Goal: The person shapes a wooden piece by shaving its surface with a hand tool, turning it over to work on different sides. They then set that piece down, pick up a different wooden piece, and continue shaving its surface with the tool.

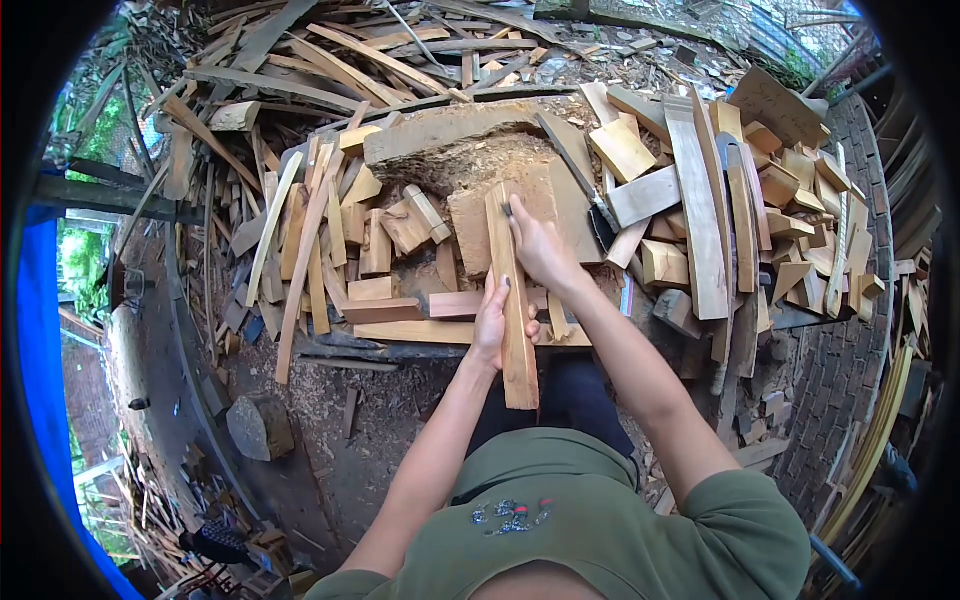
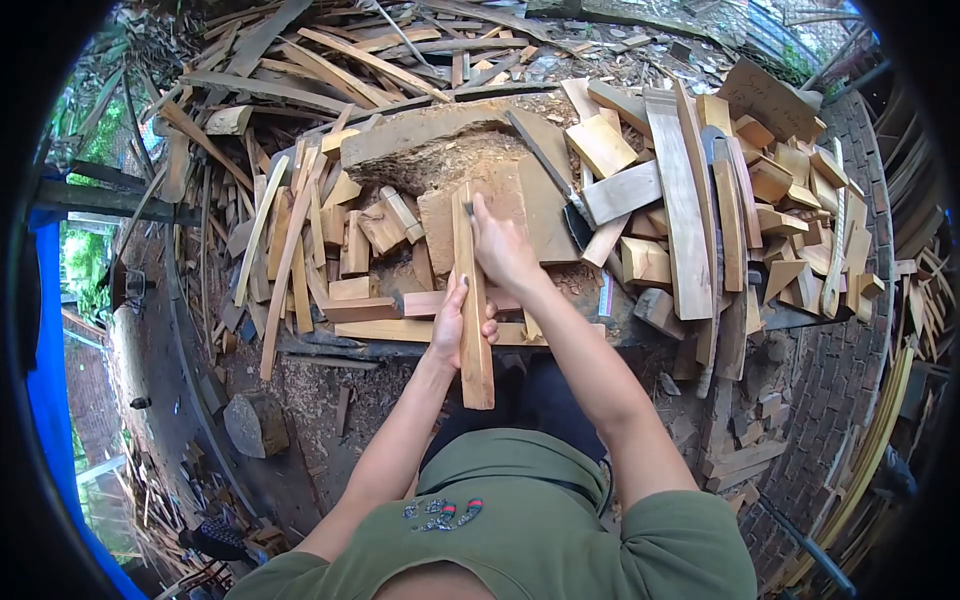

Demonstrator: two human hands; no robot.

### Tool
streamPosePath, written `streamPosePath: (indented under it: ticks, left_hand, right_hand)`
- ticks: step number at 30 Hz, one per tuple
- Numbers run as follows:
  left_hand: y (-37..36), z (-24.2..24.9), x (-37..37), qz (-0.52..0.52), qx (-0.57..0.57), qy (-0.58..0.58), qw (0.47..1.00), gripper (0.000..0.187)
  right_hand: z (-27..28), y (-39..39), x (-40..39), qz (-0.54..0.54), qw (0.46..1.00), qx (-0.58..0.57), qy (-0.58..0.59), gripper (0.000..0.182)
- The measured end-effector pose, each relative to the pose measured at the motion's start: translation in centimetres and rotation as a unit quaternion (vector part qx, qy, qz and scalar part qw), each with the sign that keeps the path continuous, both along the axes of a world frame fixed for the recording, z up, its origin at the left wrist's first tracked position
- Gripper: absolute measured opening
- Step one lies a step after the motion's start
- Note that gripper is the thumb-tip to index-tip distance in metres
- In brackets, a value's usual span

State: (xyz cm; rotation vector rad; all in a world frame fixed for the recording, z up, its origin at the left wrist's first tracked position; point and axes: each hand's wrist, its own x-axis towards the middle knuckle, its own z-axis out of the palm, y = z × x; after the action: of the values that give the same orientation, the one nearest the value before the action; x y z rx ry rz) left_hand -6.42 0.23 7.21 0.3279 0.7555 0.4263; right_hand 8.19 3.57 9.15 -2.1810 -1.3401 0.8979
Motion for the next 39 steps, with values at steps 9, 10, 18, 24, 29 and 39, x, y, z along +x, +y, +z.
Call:
streamPosePath:
  ticks: [9,10,18,24,29,39]
  left_hand:
    - [-0.1,0.3,-0.2,0.005,0.002,-0.005,1.000,0.026]
    - [0.1,0.1,-0.3,0.004,-0.016,-0.011,1.000,0.030]
    - [0.5,-0.8,-0.7,-0.001,-0.003,-0.054,0.999,0.034]
    - [0.7,0.0,-0.8,-0.010,0.001,-0.017,1.000,0.034]
    - [1.0,0.0,-0.7,-0.016,0.013,0.012,1.000,0.033]
    - [1.4,0.3,-1.2,-0.039,0.029,0.032,0.998,0.037]
  right_hand:
    - [-3.4,3.6,1.4,0.000,0.996,0.081,-0.029,0.044]
    - [-3.4,4.1,1.4,0.002,0.996,0.082,-0.044,0.044]
    - [2.8,-7.3,-2.5,0.065,0.997,0.019,-0.033,0.045]
    - [-0.4,-3.5,-1.0,0.044,0.990,0.122,-0.049,0.045]
    - [-0.1,-1.7,-0.5,0.022,0.996,0.078,-0.047,0.044]
    - [1.0,-5.5,-2.1,0.036,0.997,0.029,-0.063,0.044]
